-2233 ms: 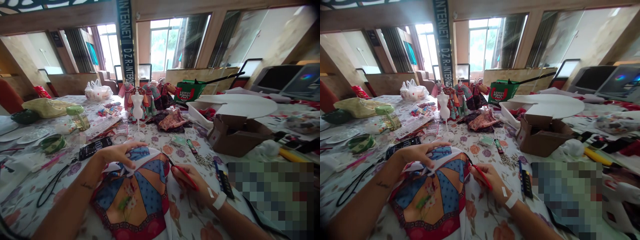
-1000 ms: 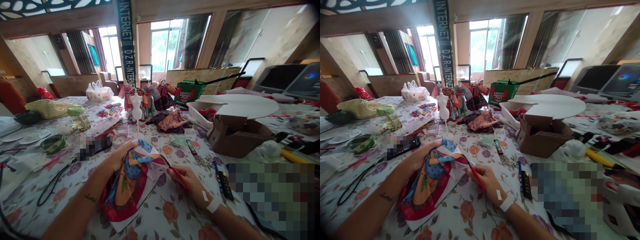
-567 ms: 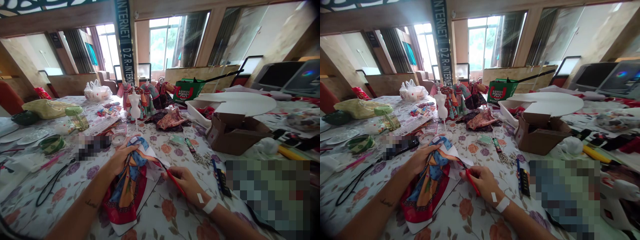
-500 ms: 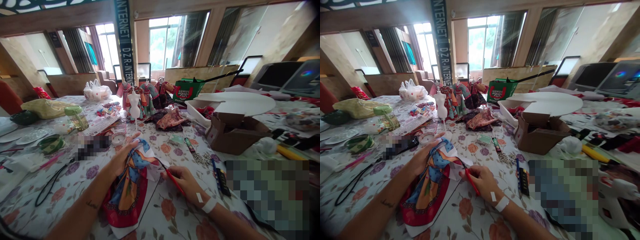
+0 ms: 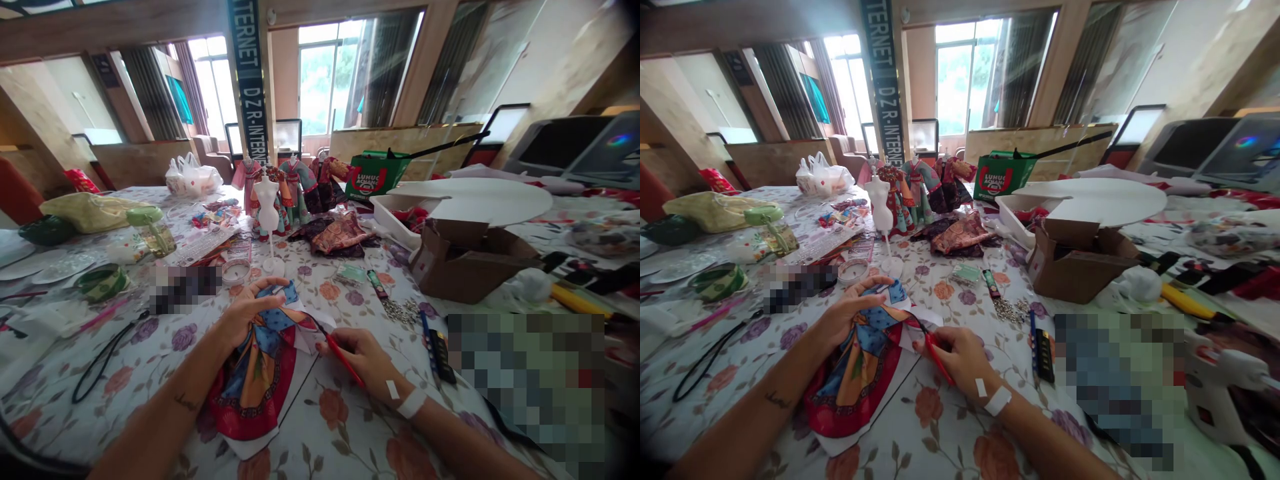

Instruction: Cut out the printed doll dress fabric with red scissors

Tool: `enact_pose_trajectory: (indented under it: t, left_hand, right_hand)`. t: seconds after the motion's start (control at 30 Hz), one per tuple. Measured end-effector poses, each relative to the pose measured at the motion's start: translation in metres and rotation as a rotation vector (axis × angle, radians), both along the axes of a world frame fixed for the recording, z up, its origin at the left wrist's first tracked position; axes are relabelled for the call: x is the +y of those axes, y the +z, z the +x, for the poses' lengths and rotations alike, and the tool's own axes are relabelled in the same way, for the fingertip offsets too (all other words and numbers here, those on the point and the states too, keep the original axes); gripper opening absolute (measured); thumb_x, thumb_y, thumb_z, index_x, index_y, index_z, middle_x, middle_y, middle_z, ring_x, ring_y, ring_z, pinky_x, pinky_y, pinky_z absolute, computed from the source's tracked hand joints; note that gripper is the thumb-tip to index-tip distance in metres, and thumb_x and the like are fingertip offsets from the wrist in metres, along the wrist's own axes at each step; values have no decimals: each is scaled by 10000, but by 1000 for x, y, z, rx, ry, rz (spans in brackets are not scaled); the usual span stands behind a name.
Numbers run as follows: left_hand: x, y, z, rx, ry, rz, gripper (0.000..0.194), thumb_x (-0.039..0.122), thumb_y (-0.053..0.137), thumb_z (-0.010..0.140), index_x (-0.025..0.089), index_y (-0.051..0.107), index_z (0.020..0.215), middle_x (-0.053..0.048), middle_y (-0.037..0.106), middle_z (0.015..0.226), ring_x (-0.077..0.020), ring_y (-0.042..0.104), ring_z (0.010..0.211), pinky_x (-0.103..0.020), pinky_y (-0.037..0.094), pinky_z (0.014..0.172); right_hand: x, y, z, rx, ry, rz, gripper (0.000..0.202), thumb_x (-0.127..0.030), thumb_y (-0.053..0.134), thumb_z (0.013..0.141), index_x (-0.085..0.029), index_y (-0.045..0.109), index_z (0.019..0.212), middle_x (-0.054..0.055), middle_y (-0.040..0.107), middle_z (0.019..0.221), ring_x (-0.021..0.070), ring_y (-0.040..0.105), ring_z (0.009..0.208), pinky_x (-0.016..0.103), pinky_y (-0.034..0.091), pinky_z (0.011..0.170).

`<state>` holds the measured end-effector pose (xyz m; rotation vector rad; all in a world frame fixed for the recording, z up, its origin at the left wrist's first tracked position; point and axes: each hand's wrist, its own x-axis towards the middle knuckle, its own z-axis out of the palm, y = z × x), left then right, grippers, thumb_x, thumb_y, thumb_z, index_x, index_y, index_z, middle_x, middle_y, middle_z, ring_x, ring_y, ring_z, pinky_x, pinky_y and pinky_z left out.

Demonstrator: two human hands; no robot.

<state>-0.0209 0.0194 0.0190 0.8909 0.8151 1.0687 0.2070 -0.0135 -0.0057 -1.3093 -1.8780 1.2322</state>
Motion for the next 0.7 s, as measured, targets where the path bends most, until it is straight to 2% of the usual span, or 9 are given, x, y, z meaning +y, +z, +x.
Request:
enact_pose_trajectory:
  t: [0.1, 0.27, 0.43, 0.5, 0.57, 0.6, 0.7]
  left_hand:
    - [-1, -3, -1, 100, -4, 16, 391, 211, 731, 698, 210, 594, 1063, 4, 647, 768, -114, 626, 592, -207, 528, 542]
    - [3, -11, 0, 301, 115, 82, 349, 277, 650, 764, 242, 543, 1095, 20, 628, 808, -88, 581, 591, -164, 472, 521]
    - [2, -12, 6, 283, 166, 144, 394, 267, 613, 782, 288, 514, 1162, 23, 645, 934, -107, 609, 697, -187, 481, 603]
    - [2, -13, 6, 256, 144, 162, 270, 270, 629, 766, 247, 598, 1033, 14, 658, 917, -117, 616, 723, -198, 483, 643]
    - [1, -15, 6, 247, 106, 166, 126, 282, 633, 758, 177, 654, 824, -12, 673, 815, -127, 615, 697, -203, 477, 646]
    - [1, -16, 6, 250, 85, 158, 135, 286, 630, 757, 154, 661, 754, -29, 676, 764, -136, 619, 684, -210, 476, 645]
    - [-2, -15, 5, 295, 68, 125, 160, 272, 623, 759, 133, 692, 796, -54, 683, 737, -151, 623, 663, -225, 470, 633]
  right_hand:
    - [1, 0, 0, -6, 9, 14, 394, -423, 553, 801, -185, 361, 551, -45, 304, 542, 96, 299, 524, 227, 229, 464]
    - [1, -3, 1, -85, 14, 91, 386, -412, 541, 806, -184, 350, 559, -45, 301, 553, 100, 291, 544, 233, 219, 481]
    - [-2, -5, -1, -261, 31, 231, 380, -385, 548, 796, -180, 345, 548, -50, 326, 529, 98, 307, 531, 248, 211, 501]
    - [-4, -5, -2, -296, 18, 253, 385, -384, 545, 796, -180, 336, 545, -51, 328, 519, 98, 309, 524, 253, 209, 502]
    - [-4, -5, -3, -298, 7, 255, 381, -386, 532, 806, -181, 337, 550, -50, 337, 522, 98, 316, 524, 254, 213, 504]
    - [-4, -5, -3, -296, 6, 254, 380, -388, 527, 811, -182, 338, 552, -49, 341, 524, 99, 319, 525, 253, 216, 505]
    - [-4, -5, -4, -299, 6, 246, 387, -400, 530, 812, -184, 336, 555, -48, 349, 519, 101, 321, 524, 252, 221, 506]
